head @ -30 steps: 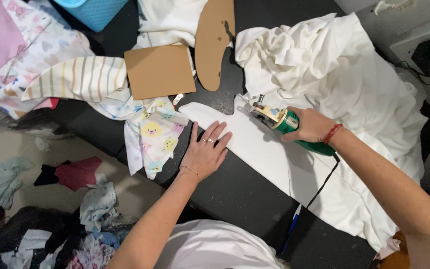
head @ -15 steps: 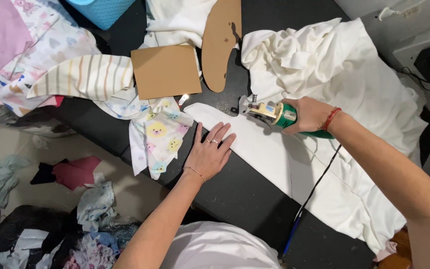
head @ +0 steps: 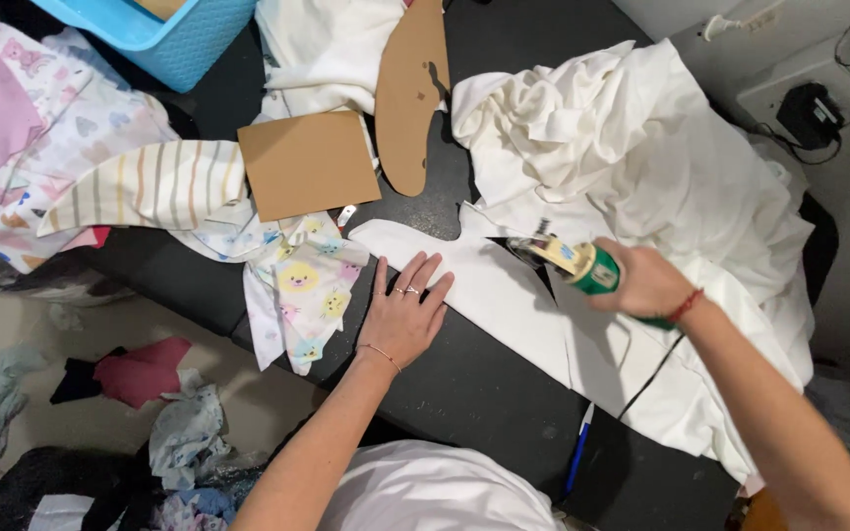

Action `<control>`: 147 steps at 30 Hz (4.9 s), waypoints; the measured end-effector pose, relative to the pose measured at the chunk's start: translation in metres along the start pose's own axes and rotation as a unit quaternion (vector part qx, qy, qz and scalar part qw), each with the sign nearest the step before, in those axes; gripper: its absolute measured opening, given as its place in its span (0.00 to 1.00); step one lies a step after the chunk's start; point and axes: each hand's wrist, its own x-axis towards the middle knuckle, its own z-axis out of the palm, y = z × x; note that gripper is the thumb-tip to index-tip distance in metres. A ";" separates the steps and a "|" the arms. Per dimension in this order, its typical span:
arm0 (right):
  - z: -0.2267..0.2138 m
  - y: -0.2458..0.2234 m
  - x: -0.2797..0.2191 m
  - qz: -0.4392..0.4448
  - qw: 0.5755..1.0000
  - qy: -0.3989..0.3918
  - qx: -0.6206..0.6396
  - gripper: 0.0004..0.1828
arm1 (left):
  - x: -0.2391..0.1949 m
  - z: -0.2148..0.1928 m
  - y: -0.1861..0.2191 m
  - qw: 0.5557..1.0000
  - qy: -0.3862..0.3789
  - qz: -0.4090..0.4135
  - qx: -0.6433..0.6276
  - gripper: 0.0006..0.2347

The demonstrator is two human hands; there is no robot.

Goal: Tracing patterns onto fabric with a pen and cutting them out using an electric rotary cutter

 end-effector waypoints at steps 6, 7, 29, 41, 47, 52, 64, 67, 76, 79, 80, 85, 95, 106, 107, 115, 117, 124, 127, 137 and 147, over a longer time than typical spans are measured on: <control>0.072 0.033 -0.035 -0.045 0.944 0.134 0.297 0.33 | 0.001 -0.003 0.002 1.000 -0.003 0.008 0.011 0.14; 0.076 0.026 -0.046 -0.045 0.943 0.137 0.299 0.33 | 0.003 0.000 0.003 1.000 -0.002 0.011 0.012 0.14; 0.133 -0.118 -0.120 0.365 0.817 -0.015 0.446 0.28 | 0.013 -0.005 -0.020 0.917 -0.217 0.330 -0.061 0.24; 0.133 -0.118 -0.109 0.353 0.813 0.059 0.459 0.27 | 0.012 0.004 -0.024 0.913 -0.217 0.320 -0.135 0.22; 0.136 -0.119 -0.114 0.360 0.809 0.048 0.462 0.28 | 0.014 0.008 -0.017 0.930 -0.177 0.280 -0.158 0.21; 0.130 -0.120 -0.109 0.364 0.801 0.048 0.472 0.28 | 0.014 0.019 -0.011 0.939 -0.151 0.263 -0.162 0.17; 0.122 -0.108 -0.099 0.337 0.831 0.039 0.441 0.29 | 0.015 0.017 -0.010 0.946 -0.140 0.242 -0.165 0.12; 0.115 -0.106 -0.096 0.328 0.837 0.042 0.436 0.29 | 0.016 0.017 -0.010 0.946 -0.152 0.237 -0.162 0.12; 0.099 -0.091 -0.085 0.289 0.880 0.021 0.376 0.36 | 0.015 0.016 -0.010 0.948 -0.134 0.236 -0.167 0.12; 0.089 -0.090 -0.081 0.269 0.903 0.001 0.336 0.36 | 0.016 0.016 -0.011 0.948 -0.129 0.240 -0.164 0.13; 0.086 -0.089 -0.080 0.260 0.908 -0.006 0.330 0.36 | 0.016 0.015 -0.011 0.948 -0.125 0.240 -0.166 0.13; 0.086 -0.072 -0.069 0.221 0.929 -0.009 0.298 0.35 | 0.016 0.016 -0.011 0.948 -0.118 0.238 -0.174 0.12; 0.065 -0.071 -0.044 0.175 0.953 -0.038 0.246 0.34 | 0.018 0.015 -0.013 0.947 -0.120 0.232 -0.187 0.13; 0.047 -0.092 -0.027 0.161 0.962 -0.061 0.213 0.34 | 0.024 0.020 -0.034 0.931 -0.102 0.213 -0.279 0.06; 0.048 -0.093 -0.027 0.164 0.960 -0.065 0.218 0.34 | 0.028 0.018 -0.040 0.944 -0.084 0.185 -0.260 0.04; 0.053 -0.108 -0.027 0.191 0.946 -0.060 0.254 0.34 | 0.049 0.017 -0.079 0.969 -0.072 0.145 -0.185 0.01; 0.052 -0.114 -0.026 0.201 0.944 -0.058 0.256 0.34 | 0.050 0.020 -0.082 0.966 -0.072 0.151 -0.197 0.03; 0.054 -0.136 -0.027 0.238 0.924 -0.035 0.299 0.36 | 0.053 0.021 -0.091 0.956 -0.089 0.154 -0.235 0.06; 0.055 -0.145 -0.025 0.255 0.911 -0.030 0.324 0.38 | 0.055 0.022 -0.092 0.955 -0.098 0.158 -0.232 0.06; 0.048 -0.181 -0.020 0.334 0.843 0.004 0.422 0.41 | 0.066 0.016 -0.096 0.948 -0.108 0.166 -0.251 0.07; 0.036 -0.212 -0.010 0.390 0.764 0.046 0.511 0.38 | 0.068 0.017 -0.103 0.944 -0.114 0.157 -0.266 0.05</control>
